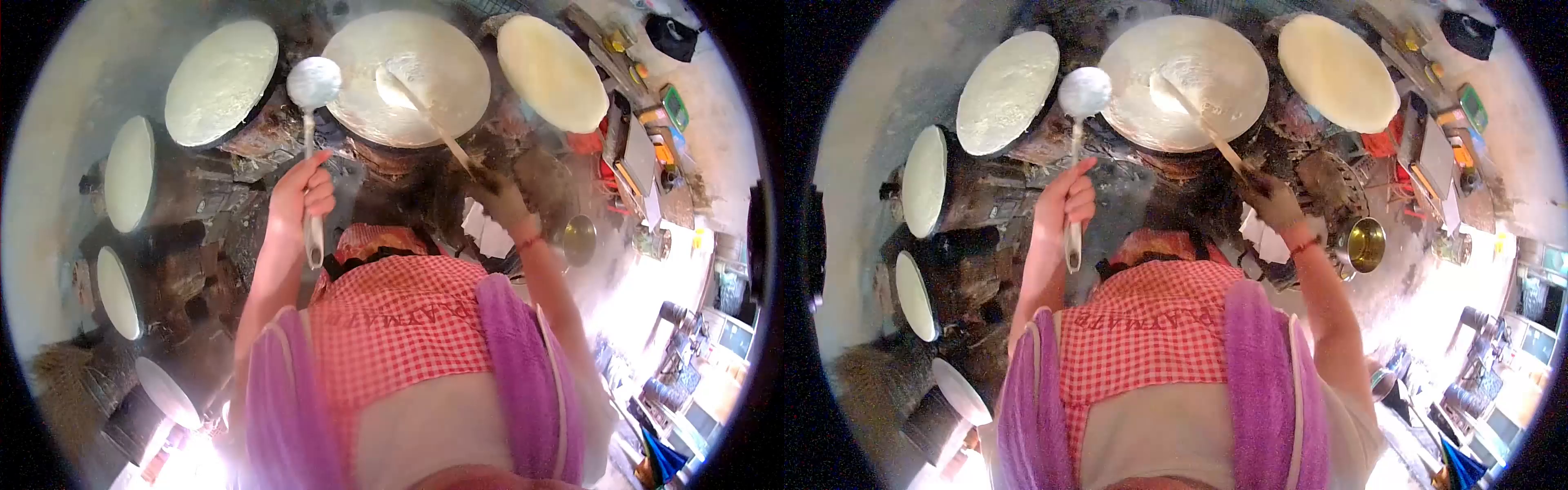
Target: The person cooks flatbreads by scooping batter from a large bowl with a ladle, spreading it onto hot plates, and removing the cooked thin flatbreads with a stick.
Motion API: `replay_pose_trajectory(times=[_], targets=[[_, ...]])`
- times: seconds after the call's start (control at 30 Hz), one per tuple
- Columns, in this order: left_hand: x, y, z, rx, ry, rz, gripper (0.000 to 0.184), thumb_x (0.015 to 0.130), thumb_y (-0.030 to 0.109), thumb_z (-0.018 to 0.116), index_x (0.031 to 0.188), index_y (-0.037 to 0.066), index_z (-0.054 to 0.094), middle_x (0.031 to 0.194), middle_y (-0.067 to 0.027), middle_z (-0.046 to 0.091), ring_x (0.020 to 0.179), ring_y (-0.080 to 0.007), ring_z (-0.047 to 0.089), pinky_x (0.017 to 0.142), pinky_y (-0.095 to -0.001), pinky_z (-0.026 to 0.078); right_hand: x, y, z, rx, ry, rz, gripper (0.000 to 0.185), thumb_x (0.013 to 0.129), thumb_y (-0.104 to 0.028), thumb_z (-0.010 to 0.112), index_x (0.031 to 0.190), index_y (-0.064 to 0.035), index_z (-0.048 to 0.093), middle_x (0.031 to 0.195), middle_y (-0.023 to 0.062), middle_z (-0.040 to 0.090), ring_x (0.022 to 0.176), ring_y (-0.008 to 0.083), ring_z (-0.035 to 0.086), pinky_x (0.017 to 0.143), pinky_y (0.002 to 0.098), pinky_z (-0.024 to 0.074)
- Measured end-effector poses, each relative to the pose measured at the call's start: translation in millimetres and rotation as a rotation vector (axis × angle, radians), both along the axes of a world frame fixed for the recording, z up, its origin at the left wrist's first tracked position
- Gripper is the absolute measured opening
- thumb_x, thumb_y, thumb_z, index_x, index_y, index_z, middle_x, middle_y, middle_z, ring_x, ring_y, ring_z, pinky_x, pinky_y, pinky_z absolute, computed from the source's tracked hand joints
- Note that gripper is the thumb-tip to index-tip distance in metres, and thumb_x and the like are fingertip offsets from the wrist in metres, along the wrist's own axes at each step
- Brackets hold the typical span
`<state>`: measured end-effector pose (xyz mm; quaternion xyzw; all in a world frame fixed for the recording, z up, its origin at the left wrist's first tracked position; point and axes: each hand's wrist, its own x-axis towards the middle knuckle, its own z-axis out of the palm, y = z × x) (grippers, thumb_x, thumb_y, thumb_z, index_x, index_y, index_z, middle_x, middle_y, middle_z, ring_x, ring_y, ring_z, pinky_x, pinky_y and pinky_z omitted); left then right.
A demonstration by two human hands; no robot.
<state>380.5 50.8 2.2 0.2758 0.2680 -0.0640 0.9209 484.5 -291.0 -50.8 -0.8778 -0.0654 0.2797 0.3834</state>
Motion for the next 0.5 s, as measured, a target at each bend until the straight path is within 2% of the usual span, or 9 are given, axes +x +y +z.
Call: replay_pose_trajectory(times=[0.03,0.1,0.23,0.3,0.37,0.4,0.43,0.47,0.5], targets=[[9,-11,1,-0.09,0.03,-0.016,0.021,0.098,0.015,0.048,0.113,0.001,0.051,0.064,0.0051,0.032,0.048,-0.0035,0.029,0.04,-0.0198,0.024,-4,-10,5,0.021,0.224,-0.146,0.044,0.088,-0.023,0.066,0.127,-0.004,0.056,0.106,0.012,0.066,0.091,0.0173,0.064,0.083,0.0324,0.05],[25,-38,2,-0.122,0.043,0.009,0.014,0.096,0.013,0.05,0.103,0.001,0.051,0.065,0.0039,0.034,0.05,-0.0042,0.031,0.043,-0.0203,0.028,-17,-16,-75,0.74,0.15,-0.574,0.046,0.085,-0.013,0.068,0.127,-0.0005,0.055,0.108,0.0059,0.064,0.091,0.0102,0.059,0.082,0.0272,0.0492],[51,-78,-15,-0.087,-0.064,-0.055,0.012,0.099,0.011,0.043,0.092,0.002,0.041,0.071,0.0022,0.038,0.054,-0.0075,0.035,0.05,-0.0225,0.035,0,82,-83,0.782,0.289,-0.304,0.044,0.088,-0.01,0.064,0.13,0.0008,0.053,0.116,0.0066,0.063,0.098,0.0126,0.057,0.085,0.0251,0.0472],[70,-103,6,-0.107,0.131,0.062,0.012,0.1,0.011,0.04,0.091,0.003,0.036,0.072,0.0006,0.04,0.056,-0.0105,0.038,0.052,-0.024,0.037,17,98,-87,0.848,0.375,-0.276,0.044,0.089,-0.011,0.063,0.13,0.0012,0.052,0.115,0.0068,0.063,0.098,0.0126,0.058,0.084,0.0245,0.0473],[80,-99,7,-0.252,0.164,0.238,0.013,0.097,0.008,0.043,0.103,-0.004,0.043,0.072,-0.0042,0.042,0.052,-0.0132,0.039,0.05,-0.0254,0.04,23,98,-51,0.753,0.392,-0.156,0.044,0.089,-0.008,0.062,0.13,0.0014,0.052,0.112,0.0076,0.064,0.094,0.0135,0.059,0.083,0.0242,0.0481],[80,-86,8,-0.508,0.137,0.268,0.019,0.098,0.009,0.041,0.11,-0.006,0.041,0.073,-0.0034,0.041,0.051,-0.0129,0.039,0.048,-0.0243,0.039,28,84,-24,0.66,0.497,-0.147,0.043,0.089,-0.006,0.06,0.131,0.0012,0.051,0.108,0.0086,0.066,0.089,0.0141,0.061,0.079,0.0243,0.0495],[76,-73,9,-0.766,0.105,0.299,0.025,0.1,0.009,0.039,0.118,-0.008,0.038,0.073,-0.0025,0.04,0.05,-0.0126,0.038,0.046,-0.0232,0.038,34,70,-22,0.675,0.37,-0.137,0.044,0.089,-0.007,0.06,0.131,0.0011,0.051,0.104,0.0091,0.067,0.084,0.0134,0.063,0.074,0.0241,0.0504],[58,-71,19,-0.988,-0.012,0.287,0.036,0.102,0.014,0.036,0.131,-0.008,0.033,0.073,0.0,0.037,0.049,-0.0103,0.036,0.041,-0.0216,0.035,41,47,-28,0.773,0.373,-0.178,0.045,0.088,-0.009,0.063,0.131,0.0006,0.051,0.101,0.0093,0.068,0.084,0.0128,0.063,0.073,0.0241,0.0505],[38,-65,17,-0.989,-0.026,0.308,0.036,0.102,0.014,0.036,0.131,-0.008,0.033,0.073,0.0,0.037,0.049,-0.0103,0.036,0.041,-0.0216,0.035,47,25,-19,0.717,0.389,-0.338,0.041,0.087,-0.009,0.064,0.126,0.0003,0.055,0.095,0.009,0.068,0.077,0.0136,0.063,0.065,0.0251,0.0513]])
